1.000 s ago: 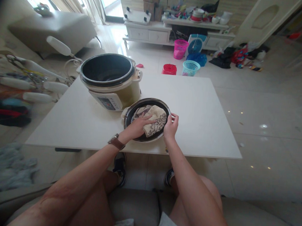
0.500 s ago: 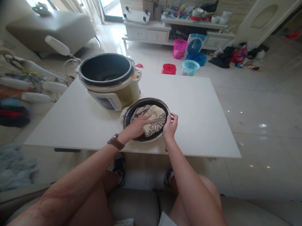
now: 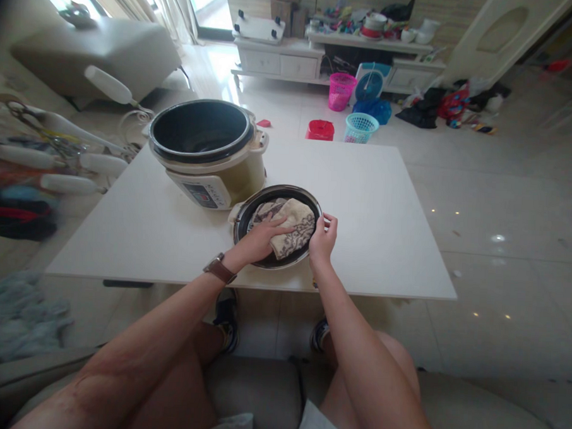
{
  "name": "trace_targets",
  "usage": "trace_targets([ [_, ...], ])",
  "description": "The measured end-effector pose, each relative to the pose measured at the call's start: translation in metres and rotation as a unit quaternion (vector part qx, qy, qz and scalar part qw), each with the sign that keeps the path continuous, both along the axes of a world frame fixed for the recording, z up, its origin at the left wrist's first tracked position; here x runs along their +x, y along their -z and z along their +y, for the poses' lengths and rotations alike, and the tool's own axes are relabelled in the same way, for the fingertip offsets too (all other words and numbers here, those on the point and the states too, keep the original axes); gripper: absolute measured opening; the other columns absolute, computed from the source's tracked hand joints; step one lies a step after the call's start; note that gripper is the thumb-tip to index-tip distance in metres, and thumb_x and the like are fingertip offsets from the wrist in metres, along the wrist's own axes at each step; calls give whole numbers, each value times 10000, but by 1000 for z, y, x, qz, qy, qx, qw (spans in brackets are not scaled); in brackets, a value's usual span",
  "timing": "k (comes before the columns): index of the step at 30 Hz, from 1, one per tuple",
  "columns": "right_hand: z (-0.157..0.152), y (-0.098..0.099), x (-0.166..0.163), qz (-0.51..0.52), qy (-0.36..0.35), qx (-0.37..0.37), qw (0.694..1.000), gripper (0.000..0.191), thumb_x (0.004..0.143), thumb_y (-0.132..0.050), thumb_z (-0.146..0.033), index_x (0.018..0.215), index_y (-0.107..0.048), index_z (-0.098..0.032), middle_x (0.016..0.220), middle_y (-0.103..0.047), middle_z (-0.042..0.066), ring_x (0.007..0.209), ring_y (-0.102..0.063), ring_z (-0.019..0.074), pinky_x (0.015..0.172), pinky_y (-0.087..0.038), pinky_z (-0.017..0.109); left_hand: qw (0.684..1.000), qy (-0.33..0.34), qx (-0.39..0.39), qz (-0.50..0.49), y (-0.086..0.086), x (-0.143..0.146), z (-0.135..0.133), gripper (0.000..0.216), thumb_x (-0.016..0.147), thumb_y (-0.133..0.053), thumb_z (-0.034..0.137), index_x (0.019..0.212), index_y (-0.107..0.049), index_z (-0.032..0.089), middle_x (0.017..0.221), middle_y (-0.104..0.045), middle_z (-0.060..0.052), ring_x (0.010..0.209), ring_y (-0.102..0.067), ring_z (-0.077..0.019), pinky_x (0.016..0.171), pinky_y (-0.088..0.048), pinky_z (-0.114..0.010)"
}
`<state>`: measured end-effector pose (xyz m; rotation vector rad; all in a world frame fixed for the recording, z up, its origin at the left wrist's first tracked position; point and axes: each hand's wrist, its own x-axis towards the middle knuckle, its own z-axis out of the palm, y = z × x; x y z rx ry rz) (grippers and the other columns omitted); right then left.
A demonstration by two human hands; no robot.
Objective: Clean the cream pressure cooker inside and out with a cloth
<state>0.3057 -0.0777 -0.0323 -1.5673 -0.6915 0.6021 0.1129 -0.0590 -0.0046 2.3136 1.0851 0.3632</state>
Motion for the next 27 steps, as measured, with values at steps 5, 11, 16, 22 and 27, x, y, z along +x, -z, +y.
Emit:
trace_targets([
  [5, 0, 0, 0, 2, 2, -4, 1000, 368, 895, -576, -559, 1067, -631, -238, 959, -650, 20, 945, -588, 204, 876, -474, 347, 1000, 4, 0, -30, 6, -1, 1, 857, 741, -486, -96, 1489, -650, 290, 1688, -450, -59, 1633, -266, -341, 1325, -208, -635],
  [11, 0, 0, 0, 0, 3, 1, 1000, 360, 890, -568, -538, 1070, -632, -232, 960, -647, 23, 930, -588, 202, 871, -471, 347, 1000, 0, 1, -15, 5, -1, 0, 877, 732, -469, -113, 1490, -652, 286, 1700, -429, -55, 1643, -224, -350, 1332, -203, -616],
  [16, 0, -1, 0, 4, 3, -5, 1000, 357, 896, -570, -547, 1070, -627, -240, 963, -652, 19, 930, -591, 200, 862, -473, 341, 1000, -10, -15, -9, 3, -1, -1, 872, 744, -473, -116, 1493, -651, 292, 1708, -412, -46, 1646, -207, -357, 1328, -225, -614],
  [22, 0, -1, -1, 3, 1, -9, 1000, 358, 896, -566, -548, 1071, -624, -241, 951, -650, 18, 928, -590, 203, 860, -473, 343, 1000, 3, 5, 4, 4, -1, 0, 882, 741, -469, -110, 1506, -635, 296, 1714, -403, -43, 1648, -205, -333, 1338, -205, -599],
  [27, -1, -1, -1, 4, 2, -6, 1000, 360, 892, -569, -553, 1067, -625, -244, 951, -650, 18, 931, -589, 204, 871, -476, 346, 1000, 2, 6, 6, 5, -2, 0, 887, 745, -472, -104, 1519, -620, 302, 1718, -399, -41, 1650, -205, -329, 1334, -217, -605],
])
